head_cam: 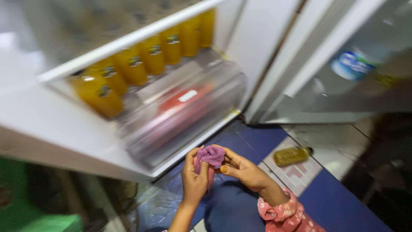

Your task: The person wipes several plastic bottles filled with orange liquid using a pink cloth and places them one by one into the refrigerator. The bottles are arranged on a lower shelf inside the fridge.

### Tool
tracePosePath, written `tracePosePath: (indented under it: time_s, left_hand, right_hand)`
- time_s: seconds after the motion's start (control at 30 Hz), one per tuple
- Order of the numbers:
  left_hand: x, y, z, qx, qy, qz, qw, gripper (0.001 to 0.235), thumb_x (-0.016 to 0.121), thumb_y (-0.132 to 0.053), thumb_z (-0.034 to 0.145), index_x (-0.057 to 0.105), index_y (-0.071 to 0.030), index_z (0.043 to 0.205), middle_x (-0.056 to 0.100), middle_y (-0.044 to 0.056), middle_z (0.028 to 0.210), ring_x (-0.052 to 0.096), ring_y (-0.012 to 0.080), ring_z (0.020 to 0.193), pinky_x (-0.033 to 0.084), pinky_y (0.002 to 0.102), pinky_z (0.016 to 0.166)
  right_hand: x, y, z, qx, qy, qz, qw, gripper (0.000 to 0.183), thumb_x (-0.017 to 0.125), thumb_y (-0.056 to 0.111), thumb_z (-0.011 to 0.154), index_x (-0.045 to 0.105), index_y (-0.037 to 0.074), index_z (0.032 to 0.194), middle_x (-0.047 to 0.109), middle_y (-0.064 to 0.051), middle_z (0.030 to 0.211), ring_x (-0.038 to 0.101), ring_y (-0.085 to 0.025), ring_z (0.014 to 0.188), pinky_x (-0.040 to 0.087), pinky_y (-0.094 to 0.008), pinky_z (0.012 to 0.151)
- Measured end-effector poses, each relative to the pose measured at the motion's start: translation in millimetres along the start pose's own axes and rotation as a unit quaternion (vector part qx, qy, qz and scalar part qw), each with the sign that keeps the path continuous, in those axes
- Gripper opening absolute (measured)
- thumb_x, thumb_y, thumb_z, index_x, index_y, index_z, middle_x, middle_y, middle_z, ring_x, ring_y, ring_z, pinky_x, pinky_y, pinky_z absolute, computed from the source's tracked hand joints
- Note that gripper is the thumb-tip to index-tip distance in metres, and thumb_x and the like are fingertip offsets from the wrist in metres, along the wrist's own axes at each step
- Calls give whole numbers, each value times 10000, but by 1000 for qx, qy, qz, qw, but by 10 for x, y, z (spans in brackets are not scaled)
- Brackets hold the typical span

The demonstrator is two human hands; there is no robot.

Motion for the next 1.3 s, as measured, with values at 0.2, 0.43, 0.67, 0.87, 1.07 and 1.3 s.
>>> tracePosePath:
  time_s: [0.2,0.43,0.67,0.87,1.07,1.3]
  left_hand:
    - [921,62,84,57,118,124,984,210,717,-83,885,621,-23,1062,662,117,975,667,204,835,531,327,727]
    - [1945,536,69,12,187,139,972,198,745,-89,839,598,-46,965,593,100,776,552,183,629,455,350,562]
    - [2645,1191,-66,-65,221,128,965,212,719,-50,841,554,-62,973,573,65,648,556,138,501,444,330,468]
    - [2993,1588,-179,-55,211,77,973,234,696,25,841,548,-56,1004,606,78,721,564,135,545,455,321,465]
    - [3105,2080,-225,-168,213,80,959,232,660,23,859,524,-62,1028,625,79,715,617,142,494,473,320,425]
    - [3129,2125,-219,-210,204,62,954,217,633,18,893,504,-55,1050,657,116,719,641,171,477,485,331,407]
  right_hand:
    - [-889,-198,-581,-66,-181,-106,976,695,708,157,938,401,67,1555,529,-80,1494,497,-184,1374,412,-343,1124]
    - [-2658,-1001,-1423,-36,-449,-207,869,662,734,140,890,452,122,1489,560,-129,1454,547,-216,1356,492,-358,1059]
    - [-4156,-2011,-2159,55,-644,-90,758,713,769,276,882,448,80,1489,575,-147,1433,577,-256,1285,506,-386,970]
    - [-4687,-1984,-2161,34,-762,9,646,942,927,305,701,452,-88,1412,664,-199,1266,663,-304,1170,551,-441,929]
    - [-4901,-1960,-1908,79,-777,87,619,915,985,325,617,590,-82,1335,680,-236,1243,728,-336,994,630,-473,793]
    - [-5007,-2192,-1766,121,-758,163,619,874,934,257,626,553,13,1374,647,-202,1254,706,-341,1006,623,-508,773]
Point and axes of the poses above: each hand's wrist, its own z-axis towards the middle knuckle, its own x-axis out of the palm, y = z × x, the point moved 9 cm from there along z, towards the middle knuckle
